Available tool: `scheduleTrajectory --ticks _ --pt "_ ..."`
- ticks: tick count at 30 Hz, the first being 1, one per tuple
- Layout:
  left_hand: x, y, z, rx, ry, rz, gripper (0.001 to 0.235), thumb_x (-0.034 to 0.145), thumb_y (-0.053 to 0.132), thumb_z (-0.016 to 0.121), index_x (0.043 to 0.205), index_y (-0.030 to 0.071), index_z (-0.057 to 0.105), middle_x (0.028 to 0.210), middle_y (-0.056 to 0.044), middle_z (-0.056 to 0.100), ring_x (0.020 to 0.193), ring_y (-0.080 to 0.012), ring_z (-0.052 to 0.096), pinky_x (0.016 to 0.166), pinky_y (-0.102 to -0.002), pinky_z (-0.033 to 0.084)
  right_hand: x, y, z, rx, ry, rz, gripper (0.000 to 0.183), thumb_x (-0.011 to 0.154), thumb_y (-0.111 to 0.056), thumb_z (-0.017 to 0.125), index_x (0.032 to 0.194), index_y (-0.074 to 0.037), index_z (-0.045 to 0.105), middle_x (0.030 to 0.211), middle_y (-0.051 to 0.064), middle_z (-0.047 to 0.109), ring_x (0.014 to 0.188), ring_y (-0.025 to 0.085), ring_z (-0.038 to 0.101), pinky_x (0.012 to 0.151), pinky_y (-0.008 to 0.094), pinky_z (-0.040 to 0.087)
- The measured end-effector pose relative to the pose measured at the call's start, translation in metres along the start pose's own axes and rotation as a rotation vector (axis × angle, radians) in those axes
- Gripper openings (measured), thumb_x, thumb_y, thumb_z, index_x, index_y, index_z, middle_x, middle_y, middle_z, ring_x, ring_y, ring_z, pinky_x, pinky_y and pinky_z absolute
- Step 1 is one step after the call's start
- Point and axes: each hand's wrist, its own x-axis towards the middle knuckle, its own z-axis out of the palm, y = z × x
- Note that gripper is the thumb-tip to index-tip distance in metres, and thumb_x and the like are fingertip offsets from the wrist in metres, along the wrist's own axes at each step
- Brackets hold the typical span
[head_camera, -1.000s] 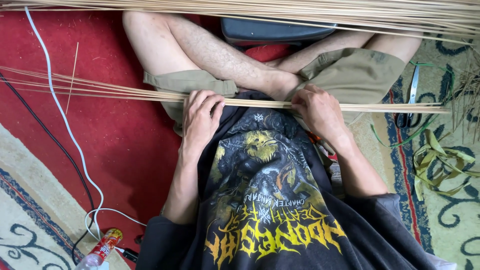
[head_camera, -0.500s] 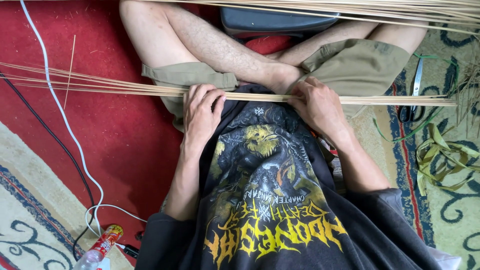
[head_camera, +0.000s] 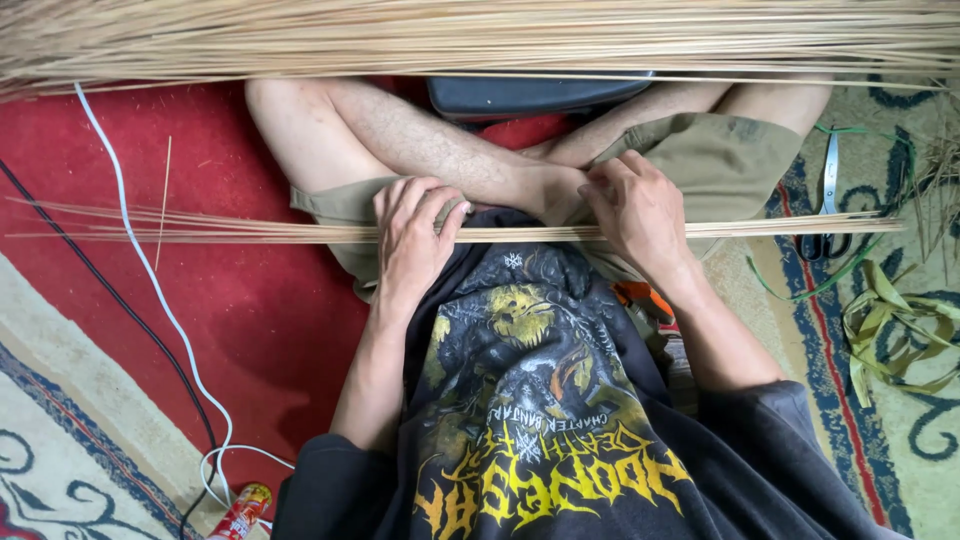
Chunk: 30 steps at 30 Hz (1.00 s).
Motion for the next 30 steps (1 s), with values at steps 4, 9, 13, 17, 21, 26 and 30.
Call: scheduleTrajectory --ticks 4,9,13,17,21,26,30 --pt "0.031 -0.006 0.01 -0.022 0.02 0.066 0.011 0.096 0.024 0.075 0.101 0.014 0.073 0.102 -0.003 0.064 0.103 -0.0246 0.063 0.093 -0.042 0.045 0.016 0.001 -0.01 0.0 0.082 -0.003 0.015 0.097 -0.027 0.076 0.106 -0.016 0.071 0.093 0.001 0.059 0.091 0.026 0.068 0.075 0.043 0.059" --pt "0.063 -0.009 0.023 -0.008 0.066 0.136 0.013 0.098 0.023 0.073 0.101 0.011 0.073 0.105 -0.005 0.064 0.104 -0.0261 0.063 0.091 -0.042 0.047 0.035 0.0 -0.026 0.011 0.207 -0.008 0.02 0.098 -0.025 0.078 0.11 -0.011 0.07 0.093 0.005 0.059 0.096 0.028 0.066 0.076 0.043 0.058" --pt "0.083 -0.006 0.027 0.009 0.104 0.16 0.011 0.098 0.021 0.073 0.101 0.011 0.074 0.104 -0.006 0.063 0.106 -0.0268 0.062 0.092 -0.043 0.046 0.048 0.005 -0.028 0.045 0.281 -0.029 0.018 0.098 -0.025 0.078 0.107 -0.012 0.069 0.094 0.005 0.058 0.094 0.029 0.065 0.076 0.043 0.057" --pt "0.098 -0.015 0.037 0.073 0.159 0.198 0.009 0.1 0.02 0.07 0.102 0.012 0.075 0.106 -0.004 0.062 0.107 -0.0254 0.062 0.093 -0.042 0.047 0.061 0.005 -0.031 0.055 0.36 -0.061 0.014 0.098 -0.019 0.078 0.107 -0.011 0.07 0.097 0.005 0.057 0.096 0.029 0.064 0.076 0.041 0.056" --pt "0.107 -0.027 0.05 0.124 0.222 0.223 0.01 0.101 0.017 0.068 0.107 0.014 0.075 0.108 -0.004 0.063 0.109 -0.0253 0.062 0.095 -0.043 0.045 0.073 0.004 -0.029 0.044 0.438 -0.096 0.009 0.098 -0.014 0.076 0.106 -0.012 0.071 0.099 0.004 0.057 0.097 0.026 0.062 0.077 0.038 0.056" --pt "0.108 -0.037 0.061 0.156 0.244 0.228 0.01 0.1 0.016 0.069 0.108 0.015 0.075 0.107 -0.004 0.063 0.108 -0.0258 0.062 0.095 -0.044 0.046 0.08 0.004 -0.024 0.055 0.499 -0.128 0.005 0.1 -0.014 0.074 0.105 -0.012 0.073 0.108 0.004 0.056 0.098 0.024 0.061 0.078 0.035 0.056" --pt "0.107 -0.043 0.067 0.16 0.243 0.236 0.009 0.099 0.015 0.07 0.106 0.016 0.075 0.107 -0.004 0.062 0.107 -0.0256 0.062 0.096 -0.044 0.046 0.084 0.005 -0.021 0.033 0.512 -0.138 0.005 0.1 -0.014 0.074 0.104 -0.011 0.073 0.107 0.004 0.056 0.097 0.025 0.061 0.076 0.036 0.056"
